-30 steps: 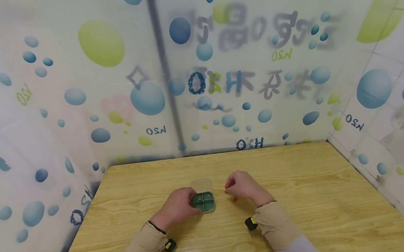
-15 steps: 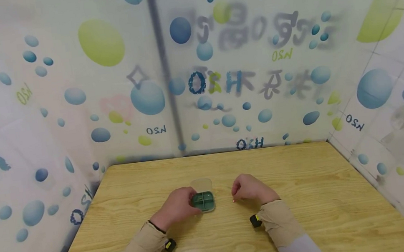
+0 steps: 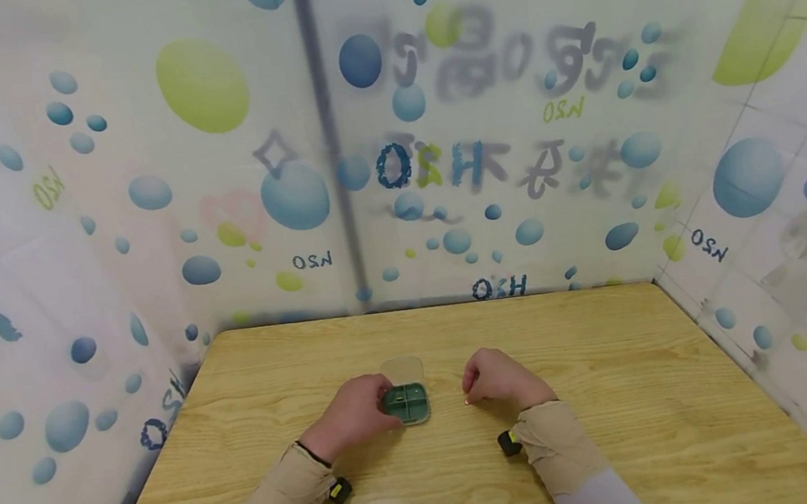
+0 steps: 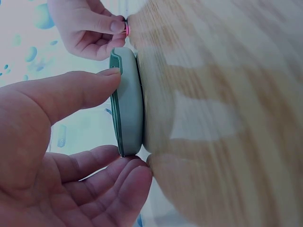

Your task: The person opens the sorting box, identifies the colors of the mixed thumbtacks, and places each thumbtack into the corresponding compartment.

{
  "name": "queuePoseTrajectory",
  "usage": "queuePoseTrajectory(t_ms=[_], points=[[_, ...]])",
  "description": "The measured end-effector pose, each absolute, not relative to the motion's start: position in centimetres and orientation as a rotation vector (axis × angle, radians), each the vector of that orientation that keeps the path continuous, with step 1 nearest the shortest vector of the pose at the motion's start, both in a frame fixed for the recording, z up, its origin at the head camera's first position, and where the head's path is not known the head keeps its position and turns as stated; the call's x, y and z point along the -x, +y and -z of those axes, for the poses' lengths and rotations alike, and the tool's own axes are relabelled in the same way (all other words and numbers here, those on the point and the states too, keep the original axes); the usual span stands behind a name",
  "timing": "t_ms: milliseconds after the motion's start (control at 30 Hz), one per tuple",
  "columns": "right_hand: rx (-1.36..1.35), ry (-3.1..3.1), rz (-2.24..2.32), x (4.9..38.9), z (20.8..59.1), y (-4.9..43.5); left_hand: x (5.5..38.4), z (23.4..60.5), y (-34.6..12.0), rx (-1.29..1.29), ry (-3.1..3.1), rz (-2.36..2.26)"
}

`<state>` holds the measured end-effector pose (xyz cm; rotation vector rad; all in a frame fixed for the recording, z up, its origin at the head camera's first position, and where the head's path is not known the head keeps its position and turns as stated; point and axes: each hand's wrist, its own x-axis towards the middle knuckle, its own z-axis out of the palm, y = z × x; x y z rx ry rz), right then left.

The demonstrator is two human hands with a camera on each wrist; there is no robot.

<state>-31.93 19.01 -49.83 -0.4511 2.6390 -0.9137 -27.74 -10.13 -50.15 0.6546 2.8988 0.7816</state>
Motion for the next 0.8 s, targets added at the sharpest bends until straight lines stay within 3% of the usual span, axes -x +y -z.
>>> queuePoseTrajectory(t_ms=[800], points=[[0.455,2.719,0.814,31.56,49.84,18.32,27.88,50.29,-10.13,-0.656,2.896,-0.792]])
